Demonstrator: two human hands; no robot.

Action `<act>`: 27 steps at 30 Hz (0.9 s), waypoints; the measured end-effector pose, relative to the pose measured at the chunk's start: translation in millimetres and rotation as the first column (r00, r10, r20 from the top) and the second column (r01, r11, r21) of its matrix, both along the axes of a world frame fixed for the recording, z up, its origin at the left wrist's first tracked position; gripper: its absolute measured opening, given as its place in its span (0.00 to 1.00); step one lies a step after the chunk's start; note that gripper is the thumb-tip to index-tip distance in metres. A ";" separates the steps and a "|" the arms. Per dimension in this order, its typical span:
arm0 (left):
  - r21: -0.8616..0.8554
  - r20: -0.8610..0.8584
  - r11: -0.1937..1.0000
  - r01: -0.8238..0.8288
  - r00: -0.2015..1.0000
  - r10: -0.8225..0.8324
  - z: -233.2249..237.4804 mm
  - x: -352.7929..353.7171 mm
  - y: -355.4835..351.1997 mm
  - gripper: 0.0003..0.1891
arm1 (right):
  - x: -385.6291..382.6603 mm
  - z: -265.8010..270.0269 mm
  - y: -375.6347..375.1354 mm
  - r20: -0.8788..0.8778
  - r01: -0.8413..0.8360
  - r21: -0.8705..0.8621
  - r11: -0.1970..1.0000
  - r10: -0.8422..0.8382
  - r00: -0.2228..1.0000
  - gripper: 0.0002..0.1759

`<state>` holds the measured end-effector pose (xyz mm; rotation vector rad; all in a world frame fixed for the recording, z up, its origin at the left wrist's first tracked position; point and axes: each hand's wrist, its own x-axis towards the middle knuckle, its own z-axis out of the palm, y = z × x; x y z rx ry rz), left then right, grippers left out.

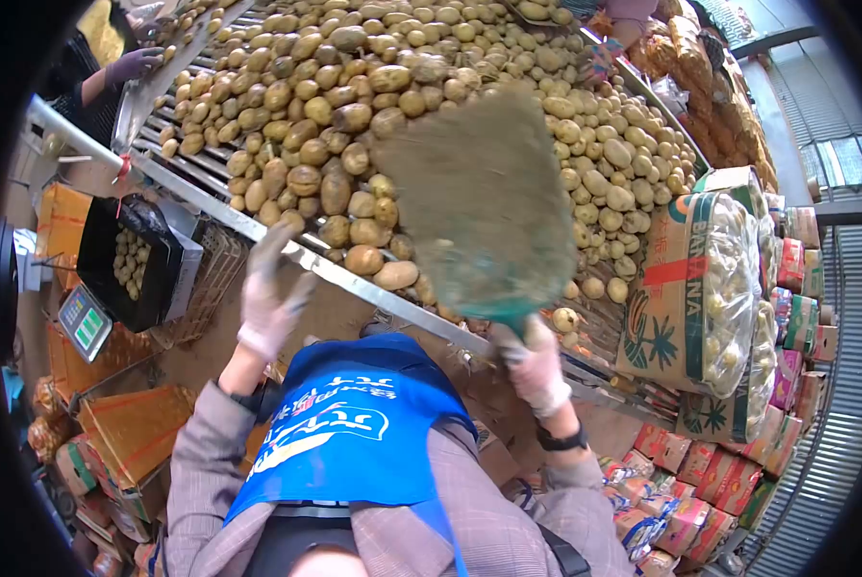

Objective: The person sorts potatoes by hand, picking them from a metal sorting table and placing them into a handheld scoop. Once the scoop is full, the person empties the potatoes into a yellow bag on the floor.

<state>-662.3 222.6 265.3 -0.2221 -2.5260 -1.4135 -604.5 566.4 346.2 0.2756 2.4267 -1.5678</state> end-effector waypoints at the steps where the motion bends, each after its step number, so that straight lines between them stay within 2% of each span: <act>1: -0.068 0.049 0.991 0.112 0.993 -0.109 9.4 -23.7 27.2 0.36 | 5.8 -5.1 19.9 -0.135 0.037 0.089 0.995 -0.024 0.991 0.06; 3: -0.295 0.028 0.936 0.193 0.981 -0.194 2.6 -64.6 72.8 0.38 | 10.9 8.0 37.6 0.118 0.207 0.007 0.978 -0.206 0.971 0.07; 4: -0.460 0.190 0.854 0.244 0.966 -0.174 -1.2 -82.3 91.8 0.38 | 15.8 11.9 46.6 0.252 0.294 -0.019 0.956 -0.279 0.927 0.08; 5: -0.597 0.340 0.739 0.313 0.933 -0.120 -3.9 -97.6 105.3 0.38 | 23.7 -7.0 61.2 0.128 0.172 0.028 0.985 -0.174 0.976 0.09; 6: -0.605 0.402 0.707 0.366 0.907 -0.126 -5.0 -108.6 111.5 0.33 | 28.0 -20.1 69.9 0.000 0.067 0.092 0.993 -0.068 0.998 0.10; 8: -0.660 0.392 0.649 0.379 0.910 -0.134 -6.6 -121.3 122.6 0.29 | 29.4 -16.6 75.1 0.233 0.302 -0.100 0.948 -0.273 0.933 0.11; 9: -0.685 0.393 0.615 0.391 0.909 -0.140 -9.1 -123.8 125.4 0.27 | 29.6 -14.1 78.5 0.254 0.316 -0.121 0.941 -0.278 0.926 0.12; 10: -0.689 0.308 0.625 0.367 0.929 -0.206 -25.2 -125.6 126.1 0.22 | 30.8 -13.9 81.8 0.275 0.330 -0.144 0.933 -0.282 0.919 0.12; 13: -0.620 0.224 0.702 0.349 0.937 -0.268 -39.1 -125.5 150.4 0.23 | 31.1 -12.7 93.5 0.308 0.353 -0.167 0.921 -0.291 0.906 0.12; 14: -0.581 0.206 0.729 0.362 0.932 -0.298 -29.2 -128.4 161.7 0.23 | 31.1 -12.2 96.7 0.321 0.365 -0.175 0.914 -0.298 0.899 0.12; 15: -0.584 0.310 0.697 0.416 0.908 -0.282 -16.0 -136.3 174.3 0.22 | 30.5 -11.7 99.9 0.335 0.378 -0.182 0.908 -0.304 0.892 0.11; 17: -0.637 0.490 0.535 0.556 0.827 -0.276 -19.7 -159.8 191.6 0.21 | 30.2 -10.6 106.3 0.364 0.363 -0.156 0.919 -0.289 0.886 0.10; 20: -0.712 0.452 0.434 0.552 0.833 -0.319 -24.5 -170.0 204.1 0.21 | 30.5 -9.3 109.1 0.395 0.337 -0.136 0.932 -0.261 0.881 0.10; 23: -0.576 0.372 0.591 0.565 0.825 -0.426 -25.4 -179.7 181.5 0.21 | 28.2 -5.5 106.0 0.461 0.338 -0.082 0.937 -0.265 0.847 0.10; 24: -0.330 0.521 0.746 0.579 0.770 -0.368 -8.2 -183.6 179.0 0.19 | 26.9 -3.4 102.9 0.472 0.333 -0.072 0.940 -0.262 0.842 0.10; 25: -0.296 0.490 0.840 0.456 0.827 -0.276 11.7 -177.5 178.6 0.21 | 23.0 -0.7 99.1 0.484 0.327 -0.063 0.943 -0.258 0.836 0.10; 27: 0.004 0.377 0.781 0.625 0.722 -0.580 26.6 -169.7 178.9 0.26 | 14.5 1.3 89.3 0.510 0.354 -0.132 0.926 -0.243 0.825 0.10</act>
